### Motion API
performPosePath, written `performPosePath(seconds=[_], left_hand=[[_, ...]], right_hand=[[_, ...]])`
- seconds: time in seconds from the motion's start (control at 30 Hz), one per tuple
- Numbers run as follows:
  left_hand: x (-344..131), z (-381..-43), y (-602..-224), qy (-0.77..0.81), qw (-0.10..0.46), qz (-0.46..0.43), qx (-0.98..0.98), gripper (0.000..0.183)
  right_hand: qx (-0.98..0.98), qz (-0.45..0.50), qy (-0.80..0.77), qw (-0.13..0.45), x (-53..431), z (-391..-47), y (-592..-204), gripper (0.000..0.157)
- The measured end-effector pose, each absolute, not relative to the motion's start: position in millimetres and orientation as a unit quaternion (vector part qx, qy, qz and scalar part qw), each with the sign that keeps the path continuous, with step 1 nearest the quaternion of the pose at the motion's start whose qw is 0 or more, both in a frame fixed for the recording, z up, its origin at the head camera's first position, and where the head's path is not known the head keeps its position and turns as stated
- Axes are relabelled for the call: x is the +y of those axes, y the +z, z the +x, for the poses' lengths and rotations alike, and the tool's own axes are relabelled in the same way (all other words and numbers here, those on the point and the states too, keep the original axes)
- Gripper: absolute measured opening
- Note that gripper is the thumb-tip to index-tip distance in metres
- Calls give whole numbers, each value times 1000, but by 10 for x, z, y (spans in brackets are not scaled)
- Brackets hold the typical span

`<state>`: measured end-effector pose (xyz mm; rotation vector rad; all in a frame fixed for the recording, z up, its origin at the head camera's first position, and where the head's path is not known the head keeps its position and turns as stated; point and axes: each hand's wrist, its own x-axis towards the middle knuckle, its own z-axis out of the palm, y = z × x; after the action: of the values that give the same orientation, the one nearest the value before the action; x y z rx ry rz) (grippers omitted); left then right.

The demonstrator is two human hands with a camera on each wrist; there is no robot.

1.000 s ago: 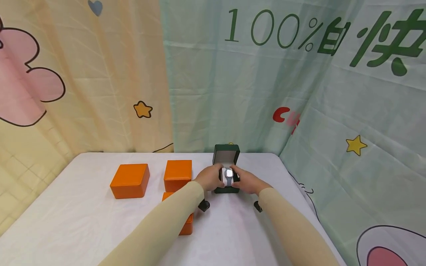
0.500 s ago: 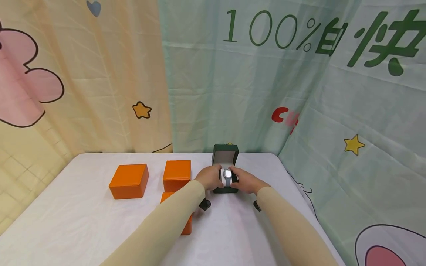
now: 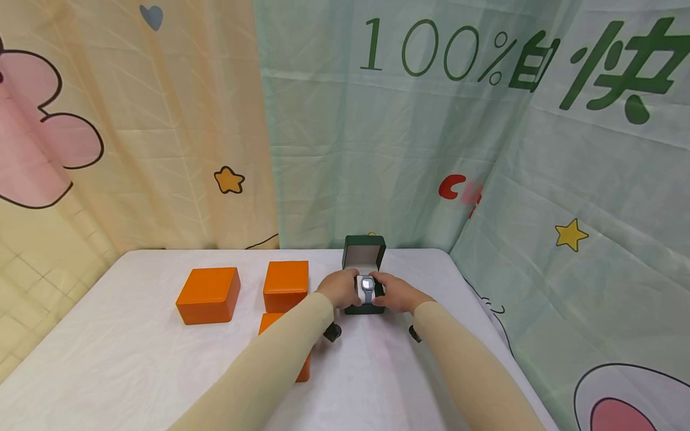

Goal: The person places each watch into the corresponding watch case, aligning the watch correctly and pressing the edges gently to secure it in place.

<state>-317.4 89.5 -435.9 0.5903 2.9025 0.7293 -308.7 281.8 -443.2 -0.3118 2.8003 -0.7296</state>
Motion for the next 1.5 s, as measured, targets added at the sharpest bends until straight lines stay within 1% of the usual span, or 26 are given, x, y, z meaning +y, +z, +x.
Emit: performPosePath(seconds=[0.3, 0.73, 1.27, 1.5], left_hand=[[915, -3198, -4380, 235, 47, 189, 952, 50], [884, -3105, -4336, 250, 56, 182, 949, 51], [902, -3172, -4362, 254, 67, 178, 948, 52], [892, -3187, -4356, 238, 69, 185, 951, 51]], right_hand=[[957, -88, -251, 120, 2817, -3093, -4450, 75], [954, -92, -254, 127, 2827, -3091, -4449, 78], [954, -77, -259, 127, 2835, -3108, -4458, 76], [954, -86, -259, 125, 2821, -3103, -4448, 74]])
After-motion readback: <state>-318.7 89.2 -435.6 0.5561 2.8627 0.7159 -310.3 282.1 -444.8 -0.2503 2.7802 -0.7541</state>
